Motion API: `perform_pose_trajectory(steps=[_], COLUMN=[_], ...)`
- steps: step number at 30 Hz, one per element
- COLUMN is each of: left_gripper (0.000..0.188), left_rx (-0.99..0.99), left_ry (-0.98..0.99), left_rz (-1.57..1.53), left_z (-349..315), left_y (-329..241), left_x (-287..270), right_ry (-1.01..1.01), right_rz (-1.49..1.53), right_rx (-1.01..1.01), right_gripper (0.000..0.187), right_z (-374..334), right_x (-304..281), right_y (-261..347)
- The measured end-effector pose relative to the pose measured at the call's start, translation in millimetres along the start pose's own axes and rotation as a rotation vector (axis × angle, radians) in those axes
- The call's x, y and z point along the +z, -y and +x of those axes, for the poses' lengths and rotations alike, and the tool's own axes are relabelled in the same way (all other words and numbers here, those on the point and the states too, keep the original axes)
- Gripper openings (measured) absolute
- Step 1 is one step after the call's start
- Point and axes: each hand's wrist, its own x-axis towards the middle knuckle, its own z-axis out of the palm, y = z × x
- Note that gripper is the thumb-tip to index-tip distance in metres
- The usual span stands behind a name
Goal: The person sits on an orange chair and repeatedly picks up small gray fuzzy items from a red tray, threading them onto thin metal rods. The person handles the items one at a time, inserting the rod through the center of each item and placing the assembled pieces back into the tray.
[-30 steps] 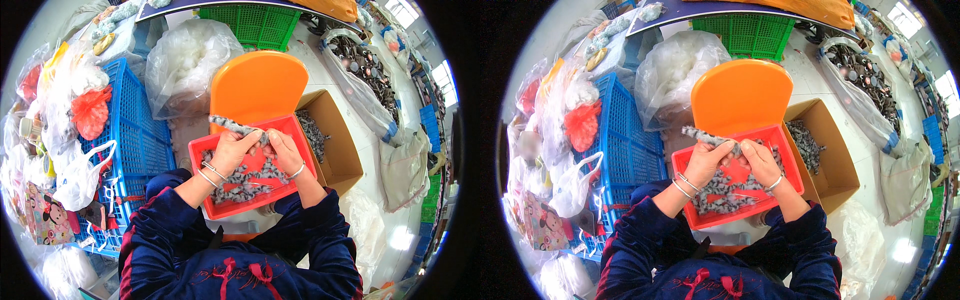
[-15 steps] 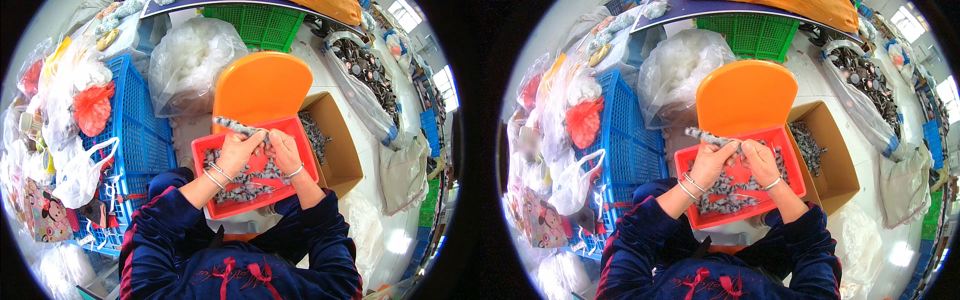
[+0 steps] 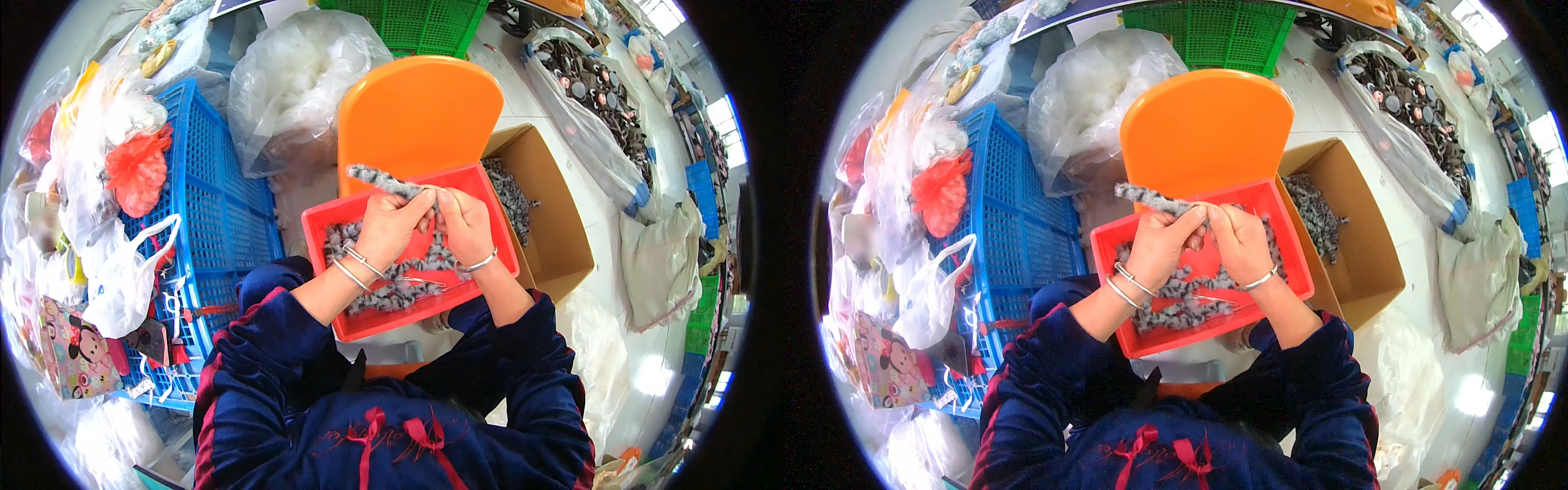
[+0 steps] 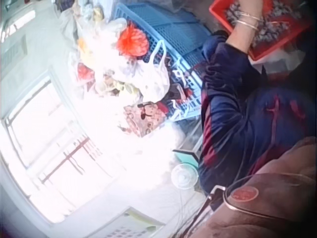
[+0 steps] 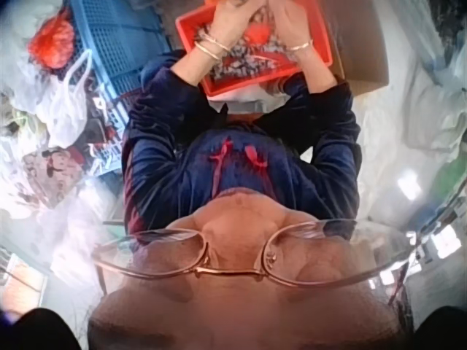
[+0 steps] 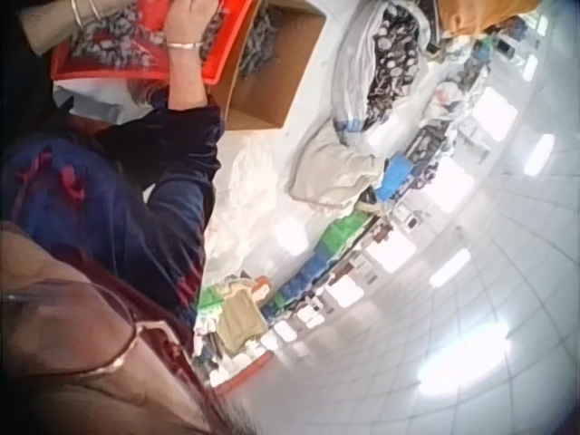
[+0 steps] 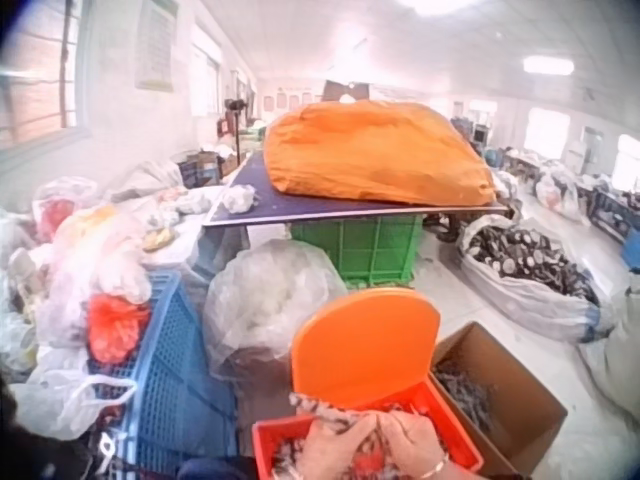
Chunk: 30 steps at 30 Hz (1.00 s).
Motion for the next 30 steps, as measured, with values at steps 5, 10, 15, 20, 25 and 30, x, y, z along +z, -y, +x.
perform_pose_trajectory(steps=[5, 10, 15, 20, 25, 30], left_gripper=[0.022, 0.031, 0.022, 0.018, 0.017, 0.019], left_rx=[0.065, 0.145, 0.015, -0.004, 0.048, -0.215], left_ry=[0.086, 0.175, 0.375, 0.442, 0.429, 0.481], left_rz=[0.091, 0.721, 1.568, 1.756, 1.779, 1.121], left_z=[4.0, 26.2, 37.2, 30.1, 29.4, 33.8], left_y=[-6.4, -5.4, 19.0, 56.6, 70.7, 22.7], left_x=[2.7, -41.3, -84.7, -94.3, -95.1, -73.8], right_ry=[-0.296, -0.584, 0.196, 0.898, 0.927, 0.788], right_rz=[-0.172, -0.603, -0.614, -1.164, -1.143, -1.010], right_rx=[-0.024, 0.096, 0.122, 0.203, 0.291, 0.093], right_gripper=[0.023, 0.044, 0.022, 0.025, 0.018, 0.014], right_z=[5.4, 10.0, -10.4, -38.3, -36.5, -31.6], right_x=[-53.9, -186.1, -99.6, -15.6, -5.5, -24.0], right_y=[4.9, 0.7, -19.0, -71.6, -83.2, -85.6])
